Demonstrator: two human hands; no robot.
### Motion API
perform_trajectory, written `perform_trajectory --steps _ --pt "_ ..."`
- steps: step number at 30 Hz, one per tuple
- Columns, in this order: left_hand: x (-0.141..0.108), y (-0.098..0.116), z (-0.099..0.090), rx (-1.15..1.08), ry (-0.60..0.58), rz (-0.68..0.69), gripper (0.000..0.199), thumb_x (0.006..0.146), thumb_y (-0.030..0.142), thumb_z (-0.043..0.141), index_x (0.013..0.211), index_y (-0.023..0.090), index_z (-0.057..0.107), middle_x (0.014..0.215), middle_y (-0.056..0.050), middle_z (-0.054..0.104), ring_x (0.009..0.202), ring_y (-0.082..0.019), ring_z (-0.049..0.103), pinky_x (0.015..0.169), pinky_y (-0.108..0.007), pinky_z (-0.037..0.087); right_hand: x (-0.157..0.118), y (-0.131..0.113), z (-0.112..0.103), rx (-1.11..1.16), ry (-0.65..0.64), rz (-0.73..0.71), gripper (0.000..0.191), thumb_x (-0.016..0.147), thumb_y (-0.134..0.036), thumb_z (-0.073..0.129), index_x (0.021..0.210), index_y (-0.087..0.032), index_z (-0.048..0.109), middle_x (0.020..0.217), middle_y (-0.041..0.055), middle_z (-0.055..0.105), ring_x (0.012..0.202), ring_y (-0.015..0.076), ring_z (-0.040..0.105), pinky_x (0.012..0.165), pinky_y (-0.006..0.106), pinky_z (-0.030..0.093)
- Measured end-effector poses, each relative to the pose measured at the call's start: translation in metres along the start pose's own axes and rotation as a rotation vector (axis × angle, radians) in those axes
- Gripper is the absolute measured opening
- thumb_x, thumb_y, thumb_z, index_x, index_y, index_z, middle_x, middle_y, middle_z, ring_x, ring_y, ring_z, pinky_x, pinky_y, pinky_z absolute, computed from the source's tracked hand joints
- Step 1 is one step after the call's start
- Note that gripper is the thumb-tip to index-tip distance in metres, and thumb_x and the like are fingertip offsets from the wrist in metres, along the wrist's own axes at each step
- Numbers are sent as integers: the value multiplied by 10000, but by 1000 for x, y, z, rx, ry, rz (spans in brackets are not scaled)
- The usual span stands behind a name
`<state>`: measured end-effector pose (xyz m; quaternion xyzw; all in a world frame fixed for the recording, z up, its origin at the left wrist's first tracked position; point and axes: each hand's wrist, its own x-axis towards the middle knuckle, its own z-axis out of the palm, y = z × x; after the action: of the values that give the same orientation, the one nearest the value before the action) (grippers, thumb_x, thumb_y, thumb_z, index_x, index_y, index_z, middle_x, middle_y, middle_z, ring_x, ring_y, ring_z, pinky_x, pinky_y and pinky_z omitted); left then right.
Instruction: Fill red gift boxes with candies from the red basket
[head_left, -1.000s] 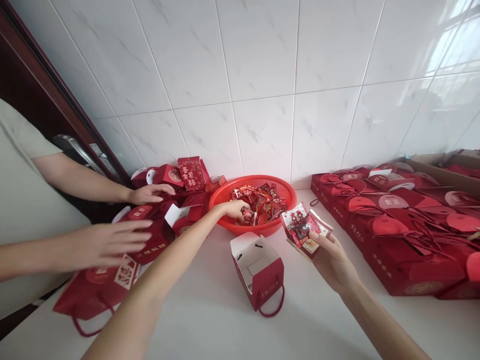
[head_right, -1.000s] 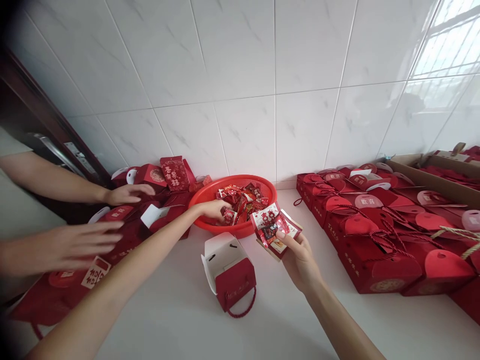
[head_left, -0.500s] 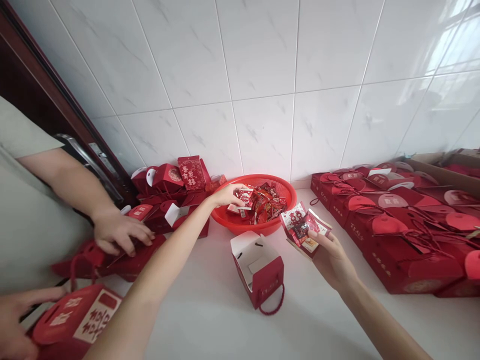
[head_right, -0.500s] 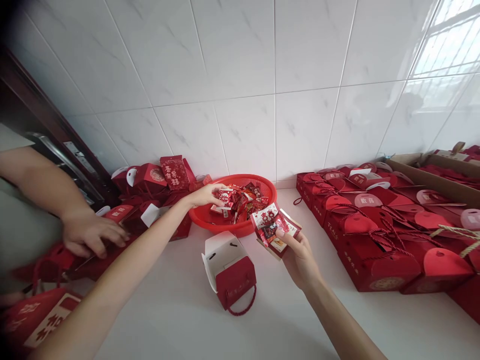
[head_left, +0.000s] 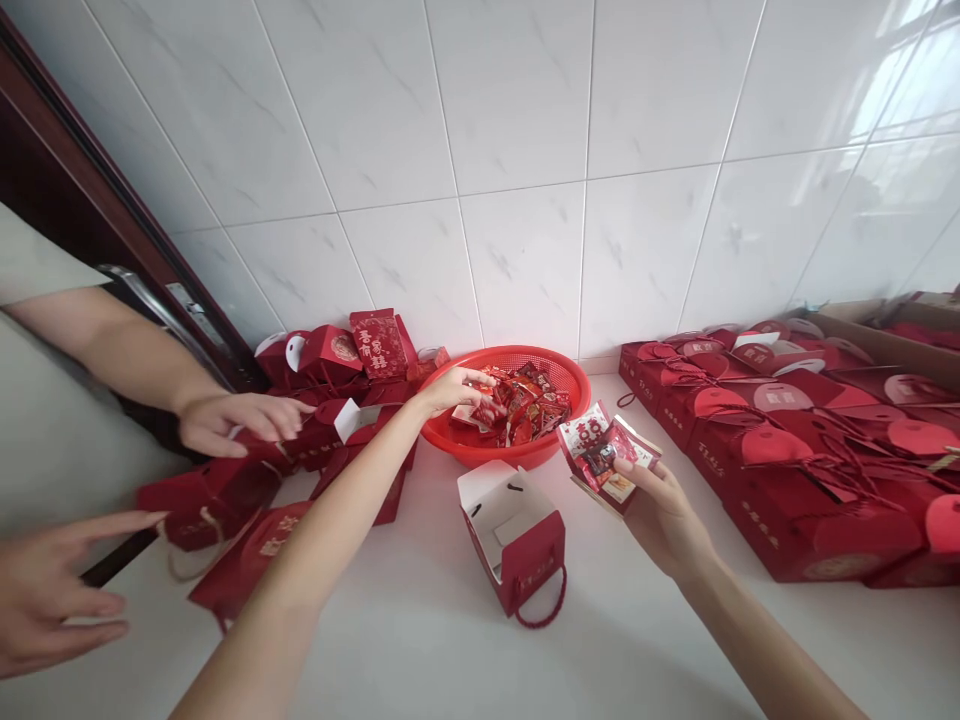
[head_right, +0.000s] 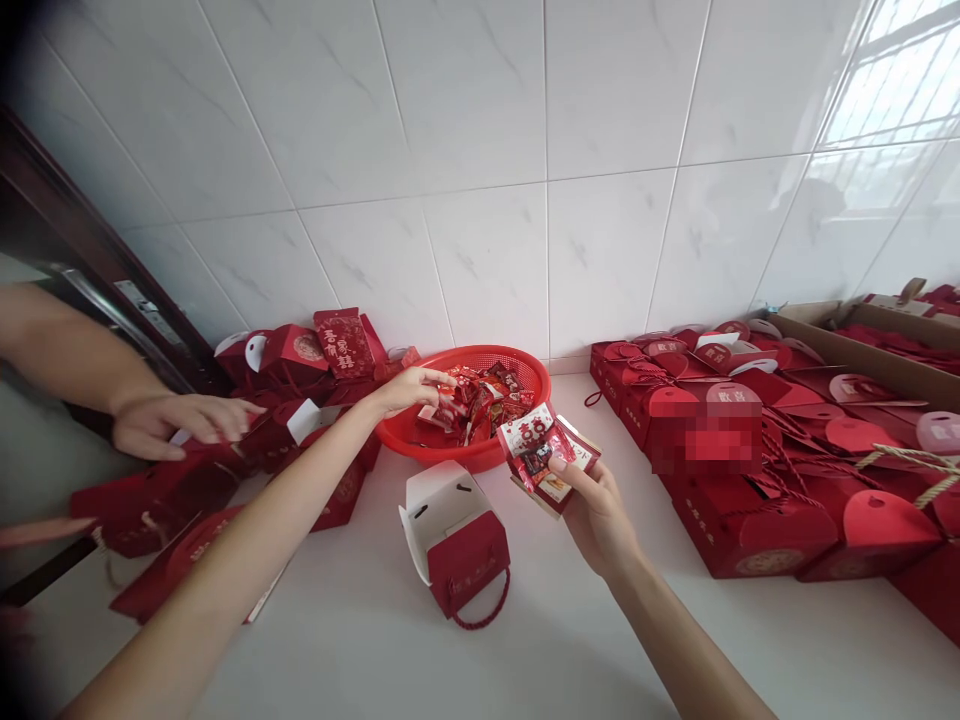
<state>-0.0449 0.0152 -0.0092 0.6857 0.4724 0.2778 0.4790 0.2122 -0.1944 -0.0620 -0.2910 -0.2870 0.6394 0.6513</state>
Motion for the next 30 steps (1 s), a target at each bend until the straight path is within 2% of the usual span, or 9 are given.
perform_trajectory --steps 3,6,10,13,17,21,24,27,30 --pt "0 0 2 -70 38 -23 209 604 79 716 803 143 720 925 -46 728 792 -151 693 789 -294 571 0 -1 1 -6 11 -1 405 685 -336 863 1065 -247 752 1142 60 757 993 281 710 1026 516 505" --pt "-1 -1 3 -80 46 -15 168 661 146 751 818 147 692 872 -39 712 763 -154 698 787 -318 576 1 -1 1 -27 27 5 402 670 -348 870 1039 -233 760 1154 68 753 1008 291 706 1034 519 497" --pt "-1 -2 1 16 41 25 306 689 122 715 990 172 696 849 -13 698 733 -169 699 711 -312 572 2 0 0 -51 32 10 369 662 -372 872 981 -219 766 1166 78 749 1003 290 706 1030 510 500" --pt "1 -1 -1 303 65 76 457 680 50 629 1109 191 702 762 22 657 702 -145 654 646 -239 524 2 0 0 -56 37 10 368 659 -374 873 977 -224 765 1149 71 754 985 282 710 1014 497 513" --pt "6 3 1 715 -71 16 476 667 50 543 1094 178 711 755 8 645 585 -119 566 525 -207 440 1 0 -1 -59 39 5 366 661 -370 871 983 -234 763 1145 60 756 1002 288 711 1024 506 506" --pt "13 -1 17 834 -231 -24 201 602 81 588 734 170 710 634 8 617 540 -122 520 521 -217 399 1 1 -2 -98 32 -8 361 678 -389 857 986 -230 757 1139 75 756 1000 306 717 1045 539 478" --pt "18 -10 32 909 -318 -51 96 557 105 623 600 184 657 555 2 588 562 -151 538 553 -232 405 1 2 -2 -104 14 -14 350 696 -384 845 996 -229 753 1115 79 762 1008 316 715 1046 557 470" --pt "21 -18 38 941 -389 -91 140 530 128 638 642 194 690 537 -12 595 550 -177 550 555 -255 415 0 2 -2 -85 5 -6 354 701 -369 844 1013 -228 751 1101 77 766 1002 313 715 1039 549 479" --pt "22 -19 35 930 -456 -120 314 496 138 658 786 214 753 547 3 606 536 -178 547 542 -258 412 0 2 0 -83 12 4 375 693 -360 851 1032 -235 751 1111 72 764 985 304 717 1025 534 495"
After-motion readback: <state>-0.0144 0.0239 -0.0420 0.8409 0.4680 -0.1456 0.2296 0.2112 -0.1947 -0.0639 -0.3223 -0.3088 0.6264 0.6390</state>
